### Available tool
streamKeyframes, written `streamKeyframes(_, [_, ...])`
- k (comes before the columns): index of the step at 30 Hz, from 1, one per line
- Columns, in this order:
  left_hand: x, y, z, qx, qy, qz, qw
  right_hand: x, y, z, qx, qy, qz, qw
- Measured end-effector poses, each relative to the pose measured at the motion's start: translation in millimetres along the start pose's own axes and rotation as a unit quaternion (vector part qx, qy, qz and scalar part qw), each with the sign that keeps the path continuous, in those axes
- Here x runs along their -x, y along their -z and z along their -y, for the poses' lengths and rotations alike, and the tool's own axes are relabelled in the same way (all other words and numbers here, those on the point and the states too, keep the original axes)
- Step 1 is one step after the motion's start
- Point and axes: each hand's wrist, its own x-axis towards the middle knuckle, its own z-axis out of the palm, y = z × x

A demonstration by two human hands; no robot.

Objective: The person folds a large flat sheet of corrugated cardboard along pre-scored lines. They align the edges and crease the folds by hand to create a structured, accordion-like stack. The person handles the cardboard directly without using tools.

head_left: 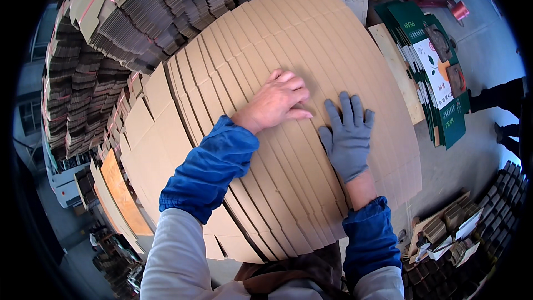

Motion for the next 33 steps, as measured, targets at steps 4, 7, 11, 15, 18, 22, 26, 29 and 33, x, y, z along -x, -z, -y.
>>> streamKeyframes(4, [2, -2, 2, 0.000, 0.001, -0.002, 1.000, 0, 1, 1, -0.005, 0.000, -0.004, 1.000])
streamKeyframes(7, [3, 1, 2, -0.002, 0.007, 0.010, 1.000, 1, 2, -1, -0.009, -0.003, -0.003, 1.000])
streamKeyframes(11, [3, 6, 1, -0.021, 0.014, 0.024, 0.999, -3, 2, 1, -0.019, -0.002, -0.006, 1.000])
streamKeyframes(15, [5, 2, 1, -0.028, 0.011, 0.022, 0.999, 0, 2, -1, -0.015, 0.010, -0.006, 1.000])
streamKeyframes(18, [-3, 1, -14, -0.006, -0.009, 0.022, 1.000, 5, 4, -10, -0.042, 0.026, -0.013, 0.999])
streamKeyframes(22, [0, -19, -49, 0.025, -0.043, 0.066, 0.997, 9, 23, -23, -0.101, 0.020, -0.003, 0.995])
streamKeyframes(26, [4, -28, -50, 0.041, -0.041, 0.069, 0.996, 57, 62, -25, -0.130, -0.137, 0.010, 0.982])
streamKeyframes(29, [5, -25, -50, 0.031, -0.039, 0.079, 0.996, 116, 70, 3, -0.153, -0.171, 0.095, 0.969])
streamKeyframes(33, [-2, -2, -25, -0.016, -0.029, 0.071, 0.997, 141, 78, 25, -0.118, -0.223, 0.142, 0.957])
